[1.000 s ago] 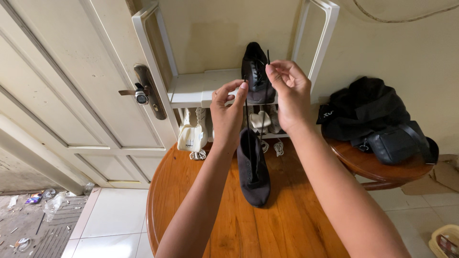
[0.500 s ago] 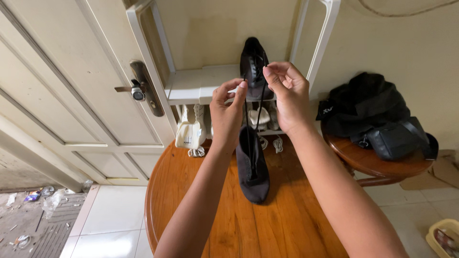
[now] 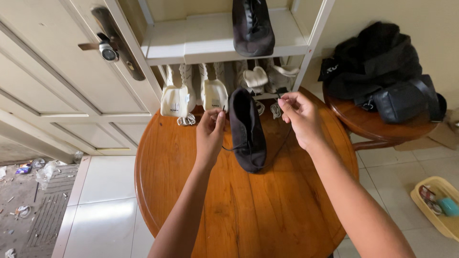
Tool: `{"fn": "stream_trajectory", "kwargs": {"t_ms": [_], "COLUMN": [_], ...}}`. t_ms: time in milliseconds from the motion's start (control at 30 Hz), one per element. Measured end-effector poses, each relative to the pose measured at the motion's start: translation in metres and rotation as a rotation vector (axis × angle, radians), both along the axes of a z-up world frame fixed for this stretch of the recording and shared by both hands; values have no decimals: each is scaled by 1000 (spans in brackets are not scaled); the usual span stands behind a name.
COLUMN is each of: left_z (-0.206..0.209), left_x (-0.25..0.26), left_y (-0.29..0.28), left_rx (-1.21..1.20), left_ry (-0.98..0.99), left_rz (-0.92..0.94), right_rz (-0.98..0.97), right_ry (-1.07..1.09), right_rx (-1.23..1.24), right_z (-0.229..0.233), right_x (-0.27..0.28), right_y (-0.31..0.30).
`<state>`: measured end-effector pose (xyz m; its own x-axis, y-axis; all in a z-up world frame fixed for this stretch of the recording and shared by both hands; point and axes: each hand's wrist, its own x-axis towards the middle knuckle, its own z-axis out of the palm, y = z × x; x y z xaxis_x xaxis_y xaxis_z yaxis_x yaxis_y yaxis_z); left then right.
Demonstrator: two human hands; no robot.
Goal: The person removes the laces from a dark shoe placed on a wooden table, then threads the laces back through the eyelets and ties them. The task is performed by hand without tools.
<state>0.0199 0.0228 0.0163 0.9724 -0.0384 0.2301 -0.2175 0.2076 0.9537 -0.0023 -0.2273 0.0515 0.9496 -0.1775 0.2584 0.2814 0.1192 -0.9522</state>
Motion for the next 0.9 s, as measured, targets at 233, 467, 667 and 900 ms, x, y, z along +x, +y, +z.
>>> {"fn": "stream_trajectory", "kwargs": {"t_ms": [233, 467, 667, 900], "left_z": [-81, -120, -117, -112], "left_x": [-15, -30, -42, -55], "left_y": [2, 6, 6, -4], "left_rx": [223, 502, 724, 976], "left_ry": [92, 46, -236, -477], "left_rz": [76, 185, 274, 449], "right_rz": [-92, -168, -361, -315], "right_ry": [199, 257, -76, -197], "right_rx": [-235, -421, -804, -1018], "right_z": [-85, -158, -167, -147], "right_x": [-2, -5, -13, -35], "right_y": [-16, -11, 12, 52]}}
